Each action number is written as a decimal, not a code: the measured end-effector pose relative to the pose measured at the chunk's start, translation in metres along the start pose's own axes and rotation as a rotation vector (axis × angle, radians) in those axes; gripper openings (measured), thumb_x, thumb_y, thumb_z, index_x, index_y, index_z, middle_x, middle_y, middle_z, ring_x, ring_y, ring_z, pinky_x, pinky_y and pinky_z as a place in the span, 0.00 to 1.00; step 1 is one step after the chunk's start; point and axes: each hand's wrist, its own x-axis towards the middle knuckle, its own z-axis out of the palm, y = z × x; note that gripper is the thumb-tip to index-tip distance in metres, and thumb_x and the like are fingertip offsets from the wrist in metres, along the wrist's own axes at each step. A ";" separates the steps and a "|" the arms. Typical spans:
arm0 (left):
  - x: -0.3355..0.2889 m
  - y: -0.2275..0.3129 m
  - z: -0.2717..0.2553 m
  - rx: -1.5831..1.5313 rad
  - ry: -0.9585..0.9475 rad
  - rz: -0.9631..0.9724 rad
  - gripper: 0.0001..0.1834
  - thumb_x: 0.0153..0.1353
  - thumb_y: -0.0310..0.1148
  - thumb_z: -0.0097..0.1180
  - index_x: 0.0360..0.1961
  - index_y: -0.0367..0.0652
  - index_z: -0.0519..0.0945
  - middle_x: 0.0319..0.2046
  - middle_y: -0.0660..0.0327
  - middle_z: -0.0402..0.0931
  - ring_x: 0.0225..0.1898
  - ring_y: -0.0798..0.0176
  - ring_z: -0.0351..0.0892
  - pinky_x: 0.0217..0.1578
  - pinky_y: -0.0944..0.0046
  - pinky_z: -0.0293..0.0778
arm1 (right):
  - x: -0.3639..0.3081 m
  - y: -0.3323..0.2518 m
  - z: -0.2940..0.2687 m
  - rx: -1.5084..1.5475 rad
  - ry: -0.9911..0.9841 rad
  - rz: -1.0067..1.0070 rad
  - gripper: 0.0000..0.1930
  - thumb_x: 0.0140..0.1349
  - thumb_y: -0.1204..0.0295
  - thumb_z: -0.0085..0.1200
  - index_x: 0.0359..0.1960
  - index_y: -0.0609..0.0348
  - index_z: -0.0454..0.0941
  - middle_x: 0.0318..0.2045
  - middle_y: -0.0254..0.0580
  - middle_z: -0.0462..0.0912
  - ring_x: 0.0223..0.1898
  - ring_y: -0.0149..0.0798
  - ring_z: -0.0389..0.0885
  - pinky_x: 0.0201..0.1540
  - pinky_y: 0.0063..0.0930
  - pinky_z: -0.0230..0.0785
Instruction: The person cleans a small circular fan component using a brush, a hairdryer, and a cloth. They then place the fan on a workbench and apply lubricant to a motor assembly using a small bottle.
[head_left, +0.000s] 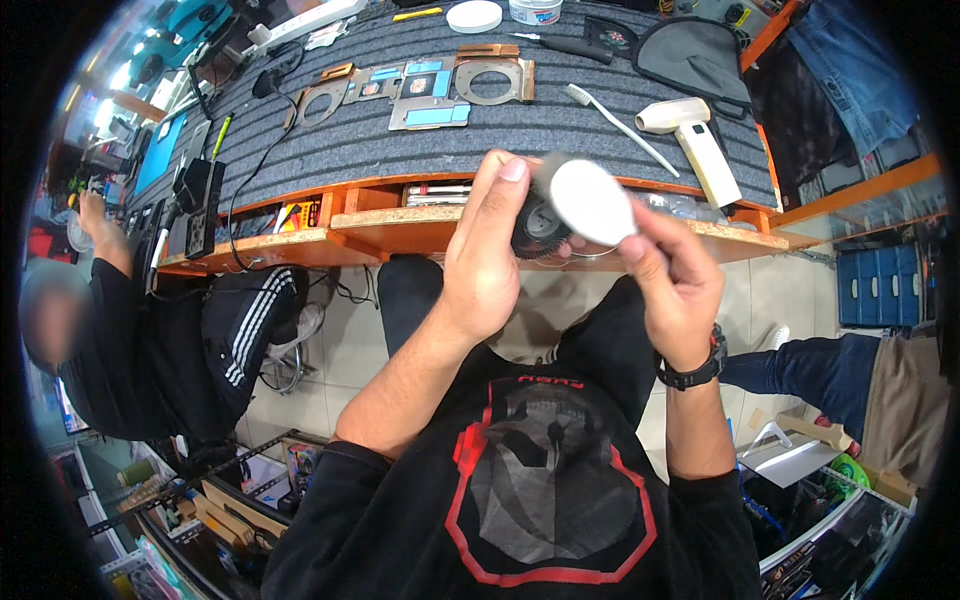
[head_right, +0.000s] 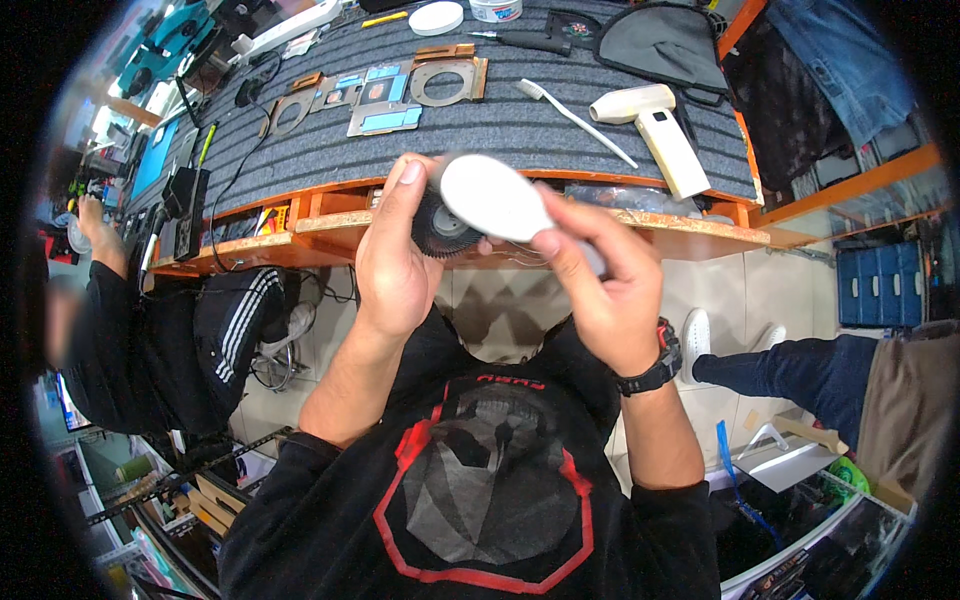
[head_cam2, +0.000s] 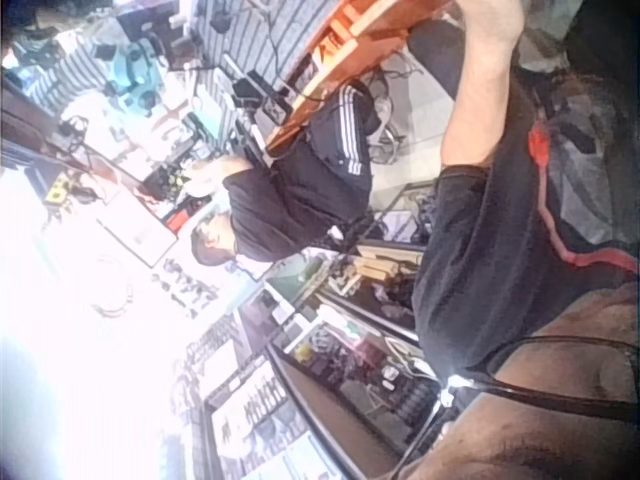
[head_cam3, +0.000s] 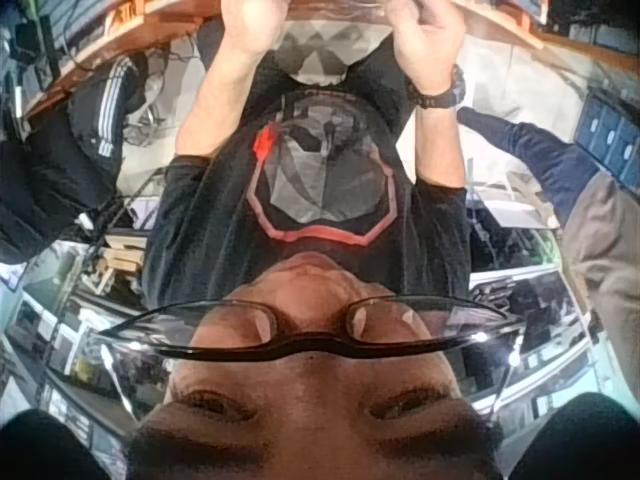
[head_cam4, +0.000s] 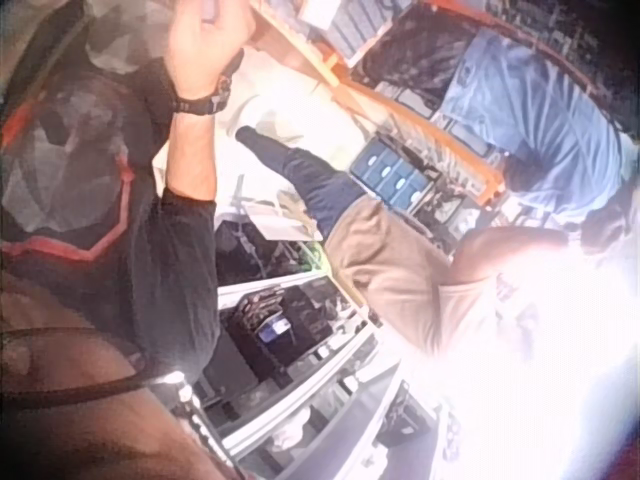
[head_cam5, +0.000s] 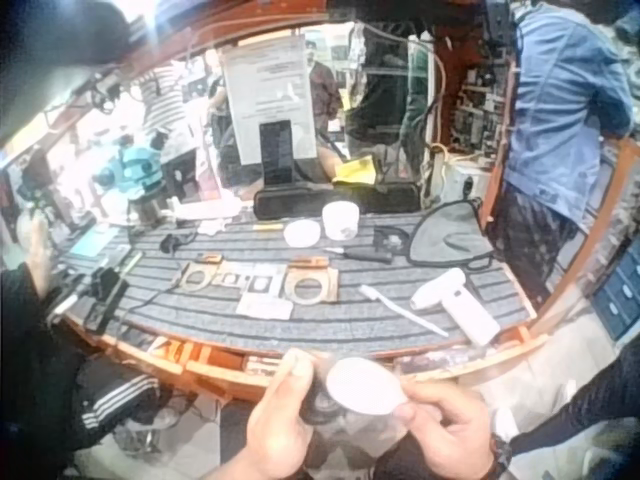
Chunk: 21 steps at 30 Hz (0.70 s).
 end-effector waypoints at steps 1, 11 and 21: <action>0.000 -0.002 -0.007 0.015 -0.096 -0.001 0.20 0.79 0.43 0.28 0.44 0.40 0.70 0.37 0.61 0.74 0.37 0.71 0.77 0.39 0.68 0.76 | 0.004 -0.010 0.002 0.070 0.051 0.111 0.15 0.64 0.75 0.62 0.51 0.66 0.82 0.46 0.46 0.86 0.47 0.32 0.83 0.51 0.27 0.73; 0.009 0.000 -0.007 0.011 -0.010 0.077 0.22 0.78 0.43 0.27 0.43 0.37 0.70 0.43 0.48 0.77 0.38 0.60 0.81 0.44 0.61 0.78 | -0.001 -0.007 0.017 -0.052 -0.059 -0.077 0.14 0.63 0.76 0.62 0.50 0.67 0.82 0.47 0.49 0.86 0.47 0.34 0.84 0.51 0.27 0.73; 0.006 -0.002 -0.007 -0.048 -0.168 0.064 0.30 0.76 0.49 0.26 0.65 0.36 0.63 0.49 0.50 0.77 0.46 0.59 0.77 0.47 0.60 0.72 | 0.008 -0.005 0.007 0.232 -0.011 0.090 0.16 0.67 0.74 0.59 0.55 0.65 0.76 0.36 0.38 0.83 0.38 0.26 0.80 0.42 0.20 0.70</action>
